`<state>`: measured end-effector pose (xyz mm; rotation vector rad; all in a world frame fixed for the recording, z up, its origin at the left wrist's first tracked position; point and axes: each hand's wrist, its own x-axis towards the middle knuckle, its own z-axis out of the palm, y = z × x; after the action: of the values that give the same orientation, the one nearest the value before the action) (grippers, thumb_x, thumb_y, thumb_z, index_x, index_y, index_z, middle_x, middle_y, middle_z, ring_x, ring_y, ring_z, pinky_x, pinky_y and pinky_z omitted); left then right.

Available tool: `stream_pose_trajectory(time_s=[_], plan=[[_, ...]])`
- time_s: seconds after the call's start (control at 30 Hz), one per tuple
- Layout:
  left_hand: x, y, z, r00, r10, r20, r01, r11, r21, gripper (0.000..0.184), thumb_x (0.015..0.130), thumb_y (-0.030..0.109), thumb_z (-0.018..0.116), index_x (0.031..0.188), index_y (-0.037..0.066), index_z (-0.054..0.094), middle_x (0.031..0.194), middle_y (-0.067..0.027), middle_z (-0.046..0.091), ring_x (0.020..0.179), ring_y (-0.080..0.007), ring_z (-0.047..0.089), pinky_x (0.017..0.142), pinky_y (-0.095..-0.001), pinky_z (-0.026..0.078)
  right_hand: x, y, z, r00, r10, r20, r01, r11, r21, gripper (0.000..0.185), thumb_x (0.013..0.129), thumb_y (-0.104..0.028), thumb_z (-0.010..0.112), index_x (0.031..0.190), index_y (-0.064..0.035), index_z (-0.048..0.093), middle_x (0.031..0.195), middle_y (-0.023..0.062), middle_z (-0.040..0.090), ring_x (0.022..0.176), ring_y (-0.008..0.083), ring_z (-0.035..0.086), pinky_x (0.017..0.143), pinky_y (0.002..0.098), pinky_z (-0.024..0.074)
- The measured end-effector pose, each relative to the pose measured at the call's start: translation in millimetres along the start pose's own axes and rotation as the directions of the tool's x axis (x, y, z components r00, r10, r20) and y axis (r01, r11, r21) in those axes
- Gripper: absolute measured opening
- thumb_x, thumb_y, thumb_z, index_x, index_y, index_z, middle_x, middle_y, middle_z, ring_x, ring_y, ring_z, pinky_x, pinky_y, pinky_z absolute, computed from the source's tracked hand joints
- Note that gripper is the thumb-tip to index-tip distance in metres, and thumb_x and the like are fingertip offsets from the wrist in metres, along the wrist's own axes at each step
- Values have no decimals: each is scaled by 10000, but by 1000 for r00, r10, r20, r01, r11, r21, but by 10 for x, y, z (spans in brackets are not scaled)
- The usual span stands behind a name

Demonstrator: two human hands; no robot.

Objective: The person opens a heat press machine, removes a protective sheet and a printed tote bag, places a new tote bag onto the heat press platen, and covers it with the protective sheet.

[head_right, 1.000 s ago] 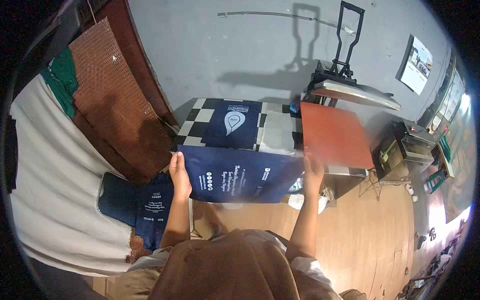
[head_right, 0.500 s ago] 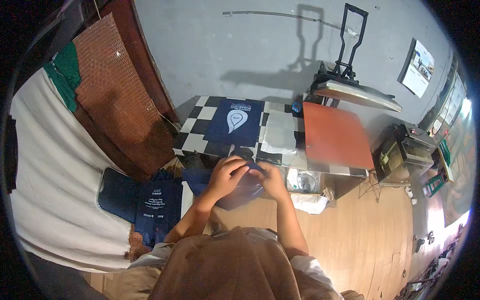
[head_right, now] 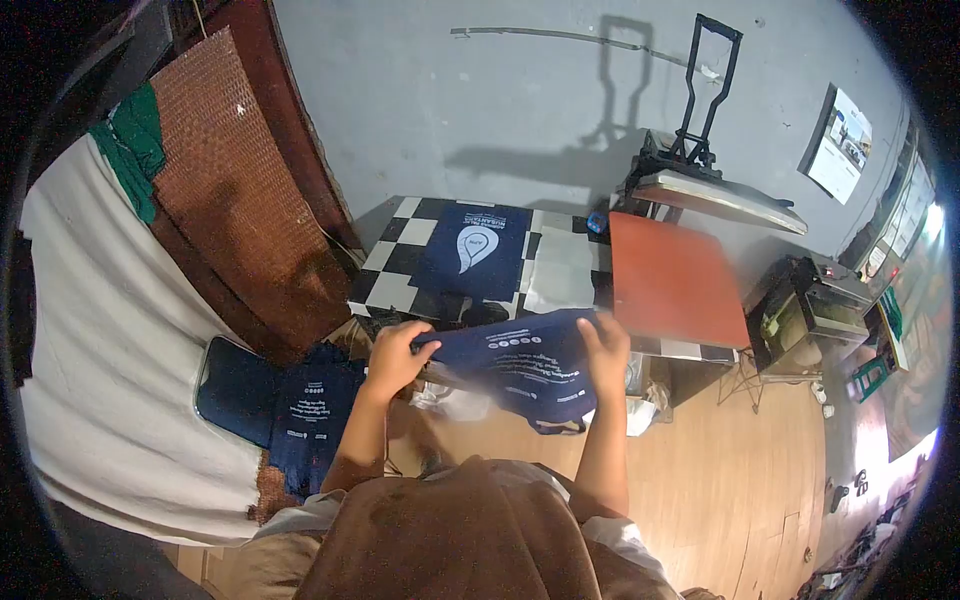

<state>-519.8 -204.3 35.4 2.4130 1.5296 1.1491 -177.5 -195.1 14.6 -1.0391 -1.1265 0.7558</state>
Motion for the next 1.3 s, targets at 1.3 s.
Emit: stream_pose_trajectory(time_s=[1.3], plan=[[20,280,562,997,-73,28,78,942,-327,343,826,246,788,996,-33,684,926,-191,713,815,-309,710,661,-354,533,-141,-73,349,994,63,89,-63,998,0,177,973,-147,625,914,13,671,793,-55,601,731,35,489,654,218,399]])
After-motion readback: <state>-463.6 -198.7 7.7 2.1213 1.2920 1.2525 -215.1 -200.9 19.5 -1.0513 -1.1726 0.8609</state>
